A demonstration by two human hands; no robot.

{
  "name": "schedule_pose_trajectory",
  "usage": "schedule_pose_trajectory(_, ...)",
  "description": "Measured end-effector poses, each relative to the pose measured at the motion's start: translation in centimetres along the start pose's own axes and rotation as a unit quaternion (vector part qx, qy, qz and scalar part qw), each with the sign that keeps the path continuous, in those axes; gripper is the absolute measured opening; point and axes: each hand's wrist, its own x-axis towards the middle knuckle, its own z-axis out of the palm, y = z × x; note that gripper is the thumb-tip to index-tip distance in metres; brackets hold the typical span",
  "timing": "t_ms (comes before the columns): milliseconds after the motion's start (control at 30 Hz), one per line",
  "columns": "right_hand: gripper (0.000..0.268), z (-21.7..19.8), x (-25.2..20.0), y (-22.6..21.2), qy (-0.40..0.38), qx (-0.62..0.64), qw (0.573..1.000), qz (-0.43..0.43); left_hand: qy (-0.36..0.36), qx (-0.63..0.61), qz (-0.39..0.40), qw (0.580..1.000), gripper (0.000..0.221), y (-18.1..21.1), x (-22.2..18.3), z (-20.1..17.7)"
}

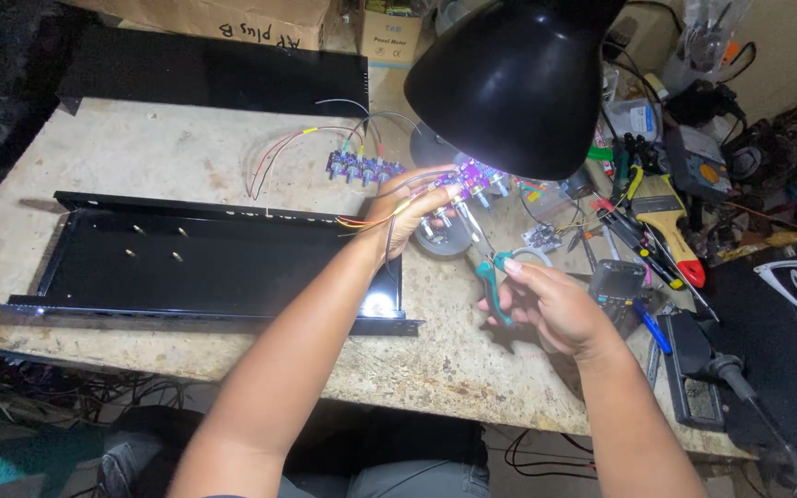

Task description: Repairing an electronic device by cutting wires and installing a circuit board into a metal chassis.

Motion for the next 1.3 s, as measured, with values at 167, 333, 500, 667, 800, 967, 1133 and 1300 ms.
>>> schedule_pose_trajectory(167,0.039,0.6,-0.5,-0.8,0.013,0.005,1.0,-0.014,-0.007,0.006,0.005,1.0,0.058,-0.2,0.2,-0.1)
schedule_pose_trajectory(333,0.033,1.7,-0.6,-0.3,0.052,-0.003,0.997,-0.049,-0.007,0.004,0.005,1.0,0.059,0.1,-0.1,0.2)
schedule_pose_trajectory(500,0.037,0.4,0.4,1.8,0.17,-0.306,0.925,-0.148,0.012,-0.018,-0.006,1.0,0.058,0.1,-0.3,0.3)
schedule_pose_trajectory(667,0.034,1.5,0.7,3.4,0.343,-0.616,0.558,-0.438,0.031,-0.033,-0.016,0.999,0.057,-1.2,0.8,0.2)
schedule_pose_trajectory(800,0.033,1.4,0.0,2.8,0.375,-0.633,0.519,-0.435,0.055,-0.068,-0.013,0.996,0.05,-1.1,0.6,0.2)
schedule_pose_trajectory(967,0.036,2.5,-4.6,1.8,0.304,-0.605,0.714,-0.18,0.034,-0.049,-0.01,0.998,0.049,-1.2,1.0,0.1)
schedule_pose_trajectory(1133,0.047,4.4,-5.8,5.6,0.239,-0.643,0.727,-0.043,0.021,-0.01,-0.029,0.999,0.054,0.3,0.2,0.7)
schedule_pose_trajectory(1300,0.043,4.7,-4.9,6.8,0.269,-0.69,0.641,-0.2,0.093,-0.001,-0.051,0.994,0.05,1.4,-0.6,1.5)
